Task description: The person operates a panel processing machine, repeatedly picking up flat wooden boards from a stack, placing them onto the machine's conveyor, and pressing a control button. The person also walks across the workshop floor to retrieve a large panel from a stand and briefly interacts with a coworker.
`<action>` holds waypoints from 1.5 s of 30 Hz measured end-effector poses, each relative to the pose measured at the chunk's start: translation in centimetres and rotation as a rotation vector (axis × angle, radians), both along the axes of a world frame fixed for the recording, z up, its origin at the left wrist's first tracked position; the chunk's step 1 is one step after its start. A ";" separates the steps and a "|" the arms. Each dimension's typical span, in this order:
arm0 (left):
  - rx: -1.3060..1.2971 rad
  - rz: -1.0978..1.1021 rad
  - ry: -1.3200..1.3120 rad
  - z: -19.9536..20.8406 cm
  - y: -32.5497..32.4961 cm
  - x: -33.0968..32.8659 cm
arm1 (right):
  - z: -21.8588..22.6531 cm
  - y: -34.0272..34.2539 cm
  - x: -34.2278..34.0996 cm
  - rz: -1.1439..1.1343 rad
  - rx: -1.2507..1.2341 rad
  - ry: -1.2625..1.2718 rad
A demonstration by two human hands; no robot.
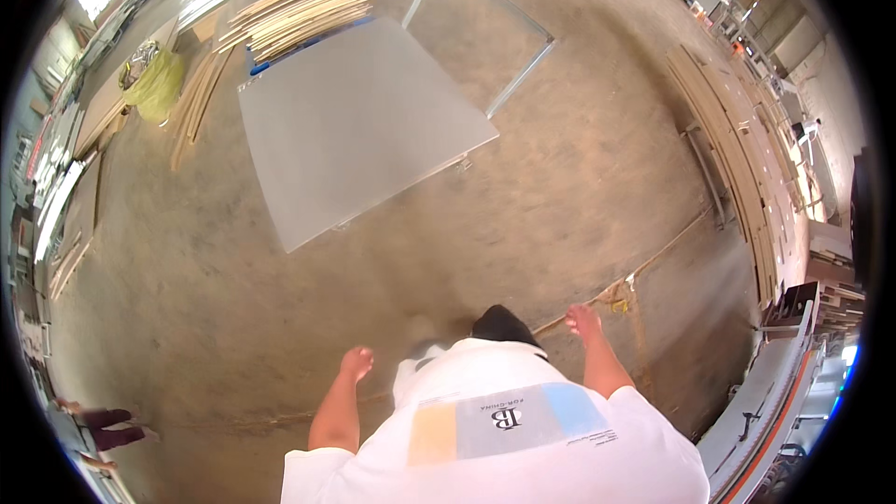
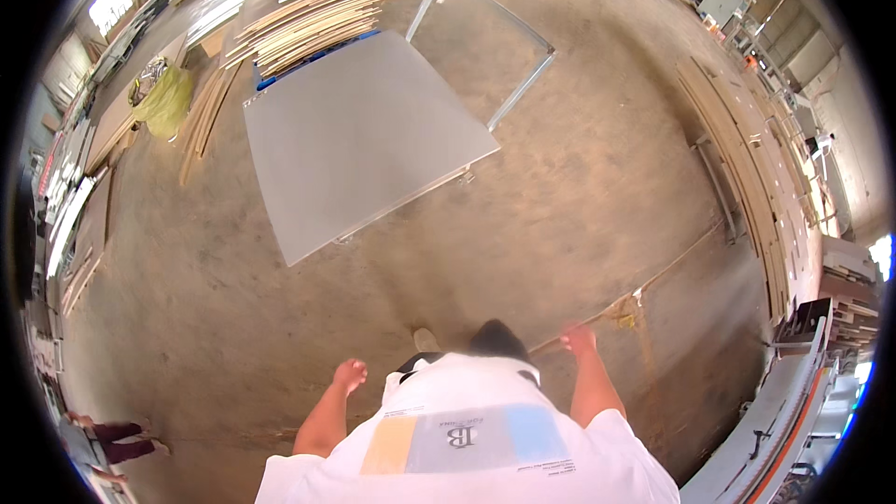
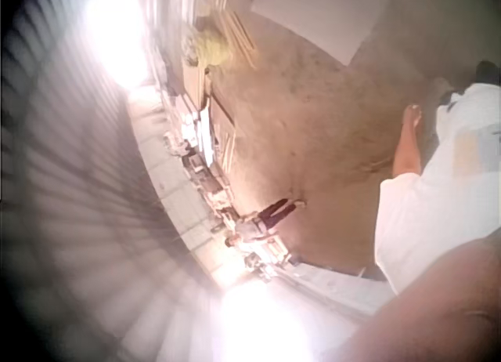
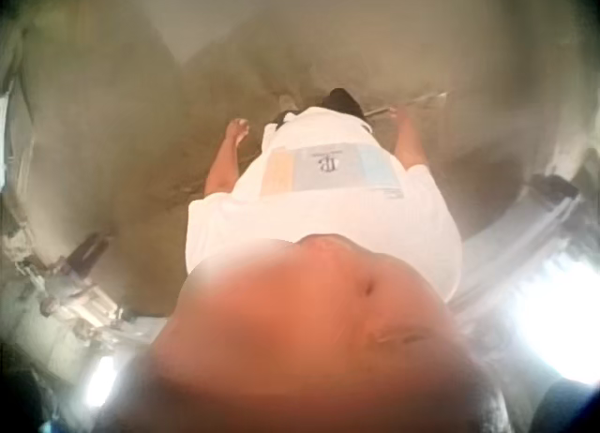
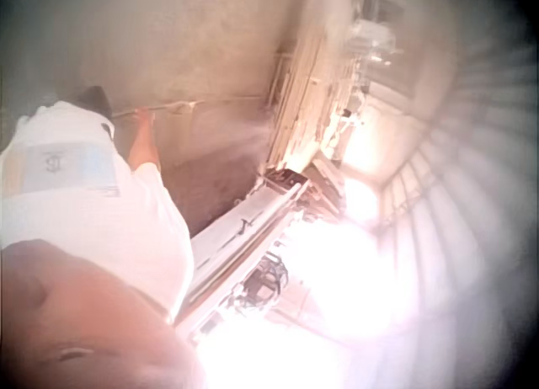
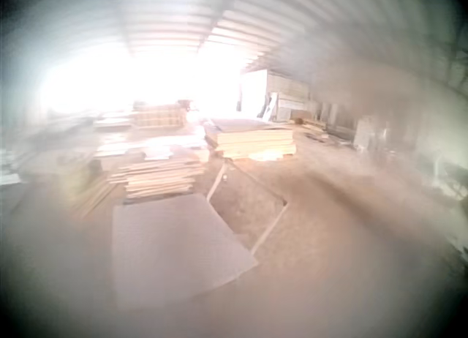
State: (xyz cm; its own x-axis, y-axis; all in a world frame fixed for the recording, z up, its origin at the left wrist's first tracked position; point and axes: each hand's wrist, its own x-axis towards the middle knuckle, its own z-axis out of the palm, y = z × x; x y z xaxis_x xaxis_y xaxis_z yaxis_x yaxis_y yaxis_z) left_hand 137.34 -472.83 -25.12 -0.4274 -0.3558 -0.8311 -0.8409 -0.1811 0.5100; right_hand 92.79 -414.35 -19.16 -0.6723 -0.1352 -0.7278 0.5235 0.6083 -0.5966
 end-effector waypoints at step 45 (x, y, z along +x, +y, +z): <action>0.224 0.558 -0.280 16.9 -13.4 -58.8 | 10.1 -57.2 -98.8 0.355 0.739 0.618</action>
State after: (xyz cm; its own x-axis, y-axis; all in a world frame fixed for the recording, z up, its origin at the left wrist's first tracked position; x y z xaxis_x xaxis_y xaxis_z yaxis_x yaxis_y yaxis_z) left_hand 78.51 -486.27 -8.21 0.0135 -0.2672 -0.9635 -0.6858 -0.7038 0.1856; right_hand -6.05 -471.53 -9.05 -0.9666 -0.0581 -0.2497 -0.0302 0.9930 -0.1142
